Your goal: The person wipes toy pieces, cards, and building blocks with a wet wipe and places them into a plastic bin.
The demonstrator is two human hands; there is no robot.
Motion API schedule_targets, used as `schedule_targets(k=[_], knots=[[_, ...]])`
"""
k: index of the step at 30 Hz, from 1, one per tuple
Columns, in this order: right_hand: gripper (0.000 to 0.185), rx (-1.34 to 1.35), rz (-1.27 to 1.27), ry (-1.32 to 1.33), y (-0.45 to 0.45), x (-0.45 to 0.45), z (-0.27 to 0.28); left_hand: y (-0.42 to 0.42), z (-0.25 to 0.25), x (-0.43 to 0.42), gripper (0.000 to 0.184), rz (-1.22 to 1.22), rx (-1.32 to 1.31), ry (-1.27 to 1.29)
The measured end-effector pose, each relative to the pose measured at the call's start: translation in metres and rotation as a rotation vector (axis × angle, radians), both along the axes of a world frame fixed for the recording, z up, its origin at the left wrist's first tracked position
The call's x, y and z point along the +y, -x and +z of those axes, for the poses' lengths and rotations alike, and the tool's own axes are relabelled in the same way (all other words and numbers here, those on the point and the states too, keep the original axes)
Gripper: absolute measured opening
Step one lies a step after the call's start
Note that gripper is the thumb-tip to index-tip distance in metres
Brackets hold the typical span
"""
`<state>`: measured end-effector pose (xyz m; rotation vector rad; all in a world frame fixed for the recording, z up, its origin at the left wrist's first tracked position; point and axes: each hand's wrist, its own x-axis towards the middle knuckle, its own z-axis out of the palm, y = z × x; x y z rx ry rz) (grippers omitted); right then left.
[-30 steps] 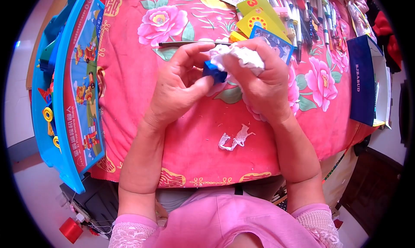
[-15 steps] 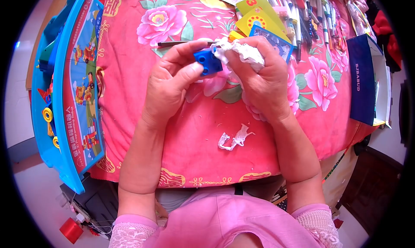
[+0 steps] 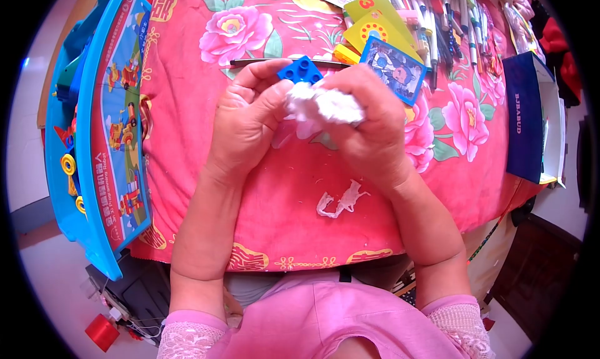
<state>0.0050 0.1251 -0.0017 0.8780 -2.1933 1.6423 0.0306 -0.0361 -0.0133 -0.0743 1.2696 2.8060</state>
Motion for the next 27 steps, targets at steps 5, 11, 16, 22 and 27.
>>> schedule_targets(k=[5,11,16,22,27], knots=[[0.021,-0.239,-0.119,0.166,0.005,0.003,-0.006,-0.003,0.004,0.001,0.031,-0.106,0.014,-0.001],[0.027,-0.08,0.027,0.026,0.001,0.0,-0.003,0.001,-0.002,-0.007,0.039,-0.071,-0.014,-0.12],[0.021,-0.112,-0.042,0.062,0.003,0.0,-0.005,0.002,0.002,-0.007,0.036,-0.142,-0.015,-0.111],[0.02,-0.161,-0.058,0.118,0.003,-0.001,-0.006,0.0,0.001,-0.005,0.036,-0.097,-0.022,-0.147],[0.02,-0.112,-0.039,0.079,0.004,0.0,-0.008,0.002,-0.002,-0.01,0.038,-0.142,-0.009,-0.176]])
